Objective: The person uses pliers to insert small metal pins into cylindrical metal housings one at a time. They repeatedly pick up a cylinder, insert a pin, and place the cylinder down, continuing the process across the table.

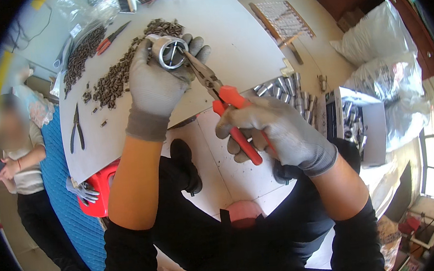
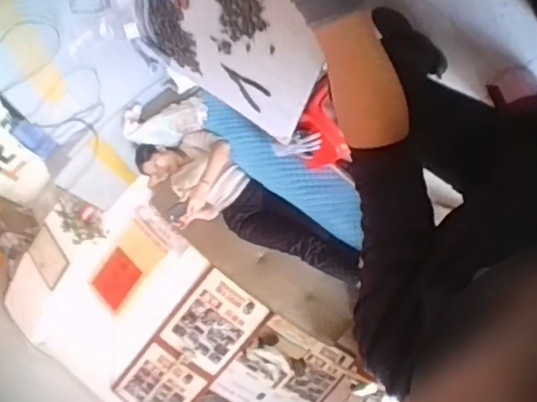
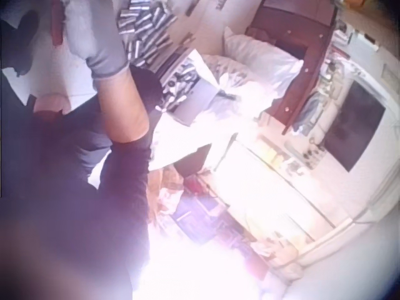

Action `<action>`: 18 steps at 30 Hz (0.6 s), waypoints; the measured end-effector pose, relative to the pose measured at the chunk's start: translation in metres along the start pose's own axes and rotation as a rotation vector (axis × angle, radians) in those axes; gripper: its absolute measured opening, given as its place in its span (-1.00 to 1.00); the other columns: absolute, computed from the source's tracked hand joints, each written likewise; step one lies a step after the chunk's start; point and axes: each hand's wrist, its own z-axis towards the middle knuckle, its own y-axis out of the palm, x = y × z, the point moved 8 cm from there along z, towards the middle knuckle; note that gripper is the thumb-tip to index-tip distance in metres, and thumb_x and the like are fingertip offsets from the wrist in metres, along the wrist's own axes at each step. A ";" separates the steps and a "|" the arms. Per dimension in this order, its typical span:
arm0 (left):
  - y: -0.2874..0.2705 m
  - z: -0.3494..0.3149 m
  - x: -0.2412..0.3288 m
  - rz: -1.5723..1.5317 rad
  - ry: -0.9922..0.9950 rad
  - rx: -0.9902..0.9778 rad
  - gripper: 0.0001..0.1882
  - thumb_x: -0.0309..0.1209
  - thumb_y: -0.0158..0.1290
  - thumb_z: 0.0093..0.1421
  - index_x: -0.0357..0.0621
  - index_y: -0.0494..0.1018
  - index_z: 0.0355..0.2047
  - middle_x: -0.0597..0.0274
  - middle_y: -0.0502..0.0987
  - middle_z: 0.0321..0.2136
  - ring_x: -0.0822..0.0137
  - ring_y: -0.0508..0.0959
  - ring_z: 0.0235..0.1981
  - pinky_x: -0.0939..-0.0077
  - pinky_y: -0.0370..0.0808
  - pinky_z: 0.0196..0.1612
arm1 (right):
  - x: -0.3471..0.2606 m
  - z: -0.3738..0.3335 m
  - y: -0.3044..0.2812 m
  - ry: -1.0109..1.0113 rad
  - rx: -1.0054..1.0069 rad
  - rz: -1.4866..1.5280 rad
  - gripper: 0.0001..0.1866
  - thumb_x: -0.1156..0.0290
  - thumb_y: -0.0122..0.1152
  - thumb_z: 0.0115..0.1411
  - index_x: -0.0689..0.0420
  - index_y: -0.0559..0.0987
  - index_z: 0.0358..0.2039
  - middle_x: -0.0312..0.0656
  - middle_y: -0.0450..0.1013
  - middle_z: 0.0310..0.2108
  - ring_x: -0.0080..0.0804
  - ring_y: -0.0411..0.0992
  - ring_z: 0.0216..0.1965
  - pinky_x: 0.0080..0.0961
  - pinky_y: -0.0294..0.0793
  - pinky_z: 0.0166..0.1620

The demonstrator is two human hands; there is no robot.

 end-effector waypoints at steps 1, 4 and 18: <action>0.001 0.001 -0.004 0.004 -0.021 -0.022 -0.39 0.00 -0.36 0.42 -0.42 0.25 0.01 -0.23 0.44 -0.11 -0.20 0.46 0.04 -0.26 0.34 0.23 | -0.001 0.000 0.001 -0.034 -0.001 -0.137 -0.71 0.32 0.12 0.27 0.33 0.54 -0.20 -0.04 0.44 -0.29 -0.30 0.58 -0.30 -0.49 0.66 -0.27; -0.009 0.001 -0.006 0.128 -0.022 0.089 -0.44 -0.05 -0.32 0.44 -0.43 0.27 -0.03 -0.22 0.43 -0.11 -0.17 0.48 0.03 -0.24 0.36 0.23 | 0.002 0.001 0.001 -0.002 -0.017 -0.297 -0.82 0.45 0.16 0.22 0.24 0.57 -0.20 -0.07 0.42 -0.34 -0.34 0.59 -0.30 -0.53 0.66 -0.26; -0.013 0.006 -0.021 0.261 -0.047 0.134 -0.44 -0.04 -0.35 0.45 -0.40 0.29 -0.02 -0.21 0.46 -0.11 -0.10 0.51 -0.03 -0.22 0.39 0.21 | 0.006 0.006 0.004 -0.095 -0.001 -0.638 -0.76 0.36 0.26 0.17 0.13 0.54 -0.15 -0.05 0.52 -0.37 -0.16 0.57 -0.34 -0.30 0.60 -0.19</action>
